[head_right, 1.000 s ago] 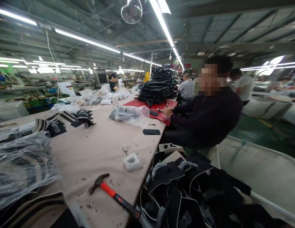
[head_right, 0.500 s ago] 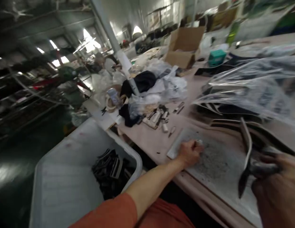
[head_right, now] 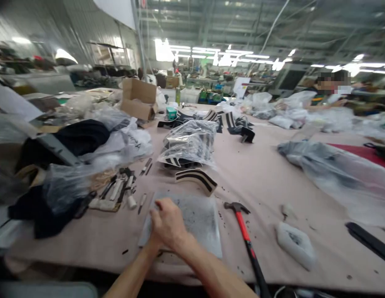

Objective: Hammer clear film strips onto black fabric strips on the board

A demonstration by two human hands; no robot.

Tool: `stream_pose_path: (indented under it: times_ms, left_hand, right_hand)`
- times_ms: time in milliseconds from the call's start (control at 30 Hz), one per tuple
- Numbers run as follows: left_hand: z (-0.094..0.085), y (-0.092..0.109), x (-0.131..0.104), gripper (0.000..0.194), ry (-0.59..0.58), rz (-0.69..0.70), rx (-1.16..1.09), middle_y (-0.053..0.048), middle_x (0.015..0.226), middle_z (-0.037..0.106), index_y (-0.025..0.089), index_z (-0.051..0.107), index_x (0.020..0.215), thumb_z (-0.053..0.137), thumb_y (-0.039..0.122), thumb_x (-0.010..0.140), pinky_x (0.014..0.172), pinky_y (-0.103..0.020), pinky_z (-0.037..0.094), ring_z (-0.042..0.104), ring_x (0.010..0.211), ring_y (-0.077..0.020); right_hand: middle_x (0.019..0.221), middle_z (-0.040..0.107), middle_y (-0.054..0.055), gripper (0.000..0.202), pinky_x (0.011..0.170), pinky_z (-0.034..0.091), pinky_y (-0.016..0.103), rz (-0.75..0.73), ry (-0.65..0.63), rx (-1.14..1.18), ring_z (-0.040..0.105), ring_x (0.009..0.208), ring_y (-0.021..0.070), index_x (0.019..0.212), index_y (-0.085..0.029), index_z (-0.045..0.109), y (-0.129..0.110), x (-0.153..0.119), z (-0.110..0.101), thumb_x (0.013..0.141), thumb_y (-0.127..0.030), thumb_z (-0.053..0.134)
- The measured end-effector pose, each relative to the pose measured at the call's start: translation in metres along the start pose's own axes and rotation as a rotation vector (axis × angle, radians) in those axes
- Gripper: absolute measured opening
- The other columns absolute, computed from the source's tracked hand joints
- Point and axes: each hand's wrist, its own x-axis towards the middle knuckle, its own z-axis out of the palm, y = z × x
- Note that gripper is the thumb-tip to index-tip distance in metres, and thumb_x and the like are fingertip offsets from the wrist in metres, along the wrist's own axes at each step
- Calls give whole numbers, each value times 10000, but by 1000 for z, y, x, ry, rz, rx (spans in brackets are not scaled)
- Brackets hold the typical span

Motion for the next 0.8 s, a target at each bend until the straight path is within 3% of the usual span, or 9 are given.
stream_pose_path:
  times_ms: [133,200,333,400,467,567,667,800]
  left_hand:
    - [5,-3,4,269,5,-79,-138,9,578,553,212,529,710,491,394,905,543,-248,406,537,551,-166]
    - [6,-5,4,286,5,-129,-177,11,576,559,207,517,698,523,428,880,553,-240,387,526,553,-158]
    - [6,-6,6,299,-3,-160,-203,5,598,580,202,538,717,530,457,872,575,-238,391,536,572,-159]
    - [5,-5,8,302,-11,-164,-208,3,606,587,201,544,717,535,461,871,577,-237,399,546,580,-160]
    - [4,-3,9,301,-21,-166,-207,-4,629,610,198,555,727,534,461,873,583,-237,411,566,595,-164]
    - [3,0,9,303,-25,-169,-191,-13,654,636,196,568,737,537,464,876,595,-239,425,593,613,-170]
    - [3,1,10,299,-28,-168,-182,-18,679,656,192,583,762,545,465,879,616,-239,438,615,639,-174]
    - [1,4,12,286,-35,-155,-156,-18,672,664,190,596,761,561,450,878,613,-236,433,611,630,-172]
  right_hand:
    - [1169,631,149,295,996,426,381,158,287,-377,560,1115,259,1154,-124,629,71,49,-67,893,-226,536]
    - [1253,589,173,342,1025,391,400,215,327,-595,505,1202,290,1208,-120,602,91,66,-88,891,-242,564]
    - [1191,630,190,345,920,431,375,384,88,-858,567,1146,309,1206,-117,601,109,94,-109,901,-278,577]
    - [1062,683,174,268,816,458,338,431,-32,-869,643,1013,285,1129,-119,643,112,104,-116,922,-254,538]
    - [994,705,157,233,752,463,312,433,-74,-854,678,929,262,1061,-132,672,111,109,-124,938,-206,488]
    - [1069,695,167,291,771,469,299,411,-72,-865,683,967,255,1100,-132,654,99,99,-140,943,-116,410]
    - [1051,676,197,337,746,483,296,348,-60,-945,688,945,260,1113,-98,625,81,63,-149,925,-40,351]
    - [974,664,207,331,610,487,306,188,-164,-1048,693,803,264,1068,-69,628,66,-18,-121,862,25,386]
